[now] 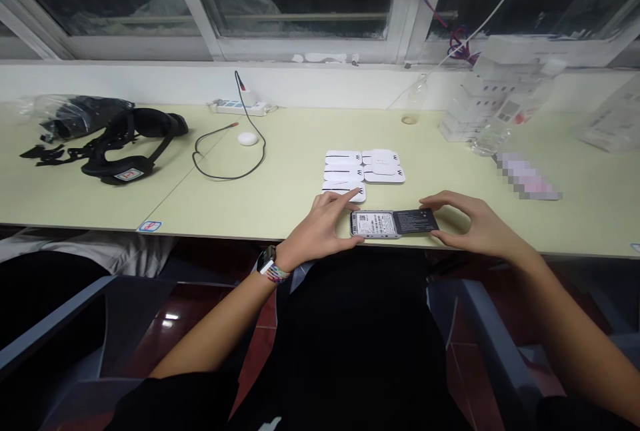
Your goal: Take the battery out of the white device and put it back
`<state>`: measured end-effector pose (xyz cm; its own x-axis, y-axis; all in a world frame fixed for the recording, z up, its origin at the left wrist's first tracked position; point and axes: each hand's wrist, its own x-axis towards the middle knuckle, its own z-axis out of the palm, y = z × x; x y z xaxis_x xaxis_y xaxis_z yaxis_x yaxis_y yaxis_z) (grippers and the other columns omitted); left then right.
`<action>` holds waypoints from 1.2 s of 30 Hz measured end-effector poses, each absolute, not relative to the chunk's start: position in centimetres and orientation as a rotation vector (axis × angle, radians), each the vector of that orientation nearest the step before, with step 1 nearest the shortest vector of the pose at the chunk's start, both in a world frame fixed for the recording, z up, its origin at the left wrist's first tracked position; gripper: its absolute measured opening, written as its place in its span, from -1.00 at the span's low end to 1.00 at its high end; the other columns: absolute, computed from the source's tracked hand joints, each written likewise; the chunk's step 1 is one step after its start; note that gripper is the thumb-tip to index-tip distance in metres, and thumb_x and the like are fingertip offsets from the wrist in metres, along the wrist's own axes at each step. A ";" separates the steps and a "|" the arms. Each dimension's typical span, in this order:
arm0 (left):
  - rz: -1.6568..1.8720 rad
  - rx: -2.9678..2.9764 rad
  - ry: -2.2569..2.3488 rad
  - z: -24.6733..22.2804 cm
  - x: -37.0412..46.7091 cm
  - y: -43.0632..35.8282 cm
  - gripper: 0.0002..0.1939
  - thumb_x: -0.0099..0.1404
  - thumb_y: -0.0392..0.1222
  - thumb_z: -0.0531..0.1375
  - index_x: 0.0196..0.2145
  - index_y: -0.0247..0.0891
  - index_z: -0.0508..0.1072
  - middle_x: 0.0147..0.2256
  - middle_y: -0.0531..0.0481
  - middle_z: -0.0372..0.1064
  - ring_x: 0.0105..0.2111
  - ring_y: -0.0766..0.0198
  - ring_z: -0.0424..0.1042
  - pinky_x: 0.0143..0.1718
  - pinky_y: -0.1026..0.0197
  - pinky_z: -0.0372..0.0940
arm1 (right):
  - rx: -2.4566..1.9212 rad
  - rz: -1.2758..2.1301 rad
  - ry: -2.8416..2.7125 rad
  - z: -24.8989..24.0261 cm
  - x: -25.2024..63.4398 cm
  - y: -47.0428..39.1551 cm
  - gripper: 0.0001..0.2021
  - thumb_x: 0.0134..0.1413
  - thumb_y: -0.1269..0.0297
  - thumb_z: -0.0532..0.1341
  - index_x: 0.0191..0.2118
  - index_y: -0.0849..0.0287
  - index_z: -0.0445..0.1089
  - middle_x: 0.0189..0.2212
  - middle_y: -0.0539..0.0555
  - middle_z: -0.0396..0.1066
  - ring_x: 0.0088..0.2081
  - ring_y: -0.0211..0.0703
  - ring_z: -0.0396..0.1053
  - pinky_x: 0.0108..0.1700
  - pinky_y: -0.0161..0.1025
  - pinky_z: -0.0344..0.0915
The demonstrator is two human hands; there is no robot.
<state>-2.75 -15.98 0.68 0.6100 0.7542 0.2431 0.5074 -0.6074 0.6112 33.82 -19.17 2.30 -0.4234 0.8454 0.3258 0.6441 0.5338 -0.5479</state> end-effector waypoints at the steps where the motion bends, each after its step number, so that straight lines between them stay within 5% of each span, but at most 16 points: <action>1: 0.672 2.346 0.997 0.6 -2.8 -16.0 0.01 0.40 0.04 0.45 0.61 0.04 0.03 0.28 -0.06 0.50 0.31 -0.18 0.19 0.40 -0.29 0.15 | -1.193 0.451 -2.199 2.4 33.8 -19.2 -0.61 0.23 0.14 0.40 0.16 -0.08 0.50 0.06 0.09 0.62 0.03 0.17 0.63 0.13 0.21 0.61; 15: 0.670 2.364 1.001 0.7 -2.7 -16.0 0.01 0.39 0.03 0.46 0.60 0.01 0.05 0.29 -0.08 0.50 0.31 -0.17 0.20 0.39 -0.26 0.17 | -0.989 0.673 -1.994 4.2 29.3 -18.4 -0.47 0.22 0.04 0.50 0.25 -0.04 0.48 0.09 0.15 0.63 0.12 0.19 0.64 0.35 0.32 0.52; 24: 0.673 2.359 1.004 0.5 -2.7 -15.9 0.00 0.39 0.04 0.46 0.60 0.01 0.07 0.28 -0.07 0.49 0.31 -0.17 0.19 0.40 -0.23 0.18 | -0.957 0.656 -2.104 4.8 28.3 -17.1 -0.37 0.22 0.13 0.49 0.37 -0.08 0.44 0.11 0.10 0.63 0.05 0.13 0.66 0.23 0.23 0.63; 31: 0.666 2.353 1.005 0.9 -2.7 -16.2 -0.02 0.40 0.04 0.44 0.60 0.01 0.06 0.27 -0.08 0.49 0.31 -0.17 0.20 0.40 -0.23 0.17 | -0.884 0.568 -2.386 7.2 26.2 -16.0 -0.75 0.26 0.16 0.45 0.03 0.00 0.62 -0.04 0.09 0.67 -0.04 0.10 0.64 0.06 0.04 0.60; 36: 0.673 2.332 1.042 0.4 -2.8 -16.0 0.04 0.38 0.08 0.46 0.61 0.01 0.03 0.25 -0.12 0.45 0.31 -0.15 0.22 0.40 -0.21 0.19 | -0.848 0.568 -2.598 6.6 24.2 -14.7 -0.77 0.31 0.20 0.42 0.04 -0.02 0.66 0.04 0.10 0.65 0.02 0.08 0.62 0.04 -0.04 0.54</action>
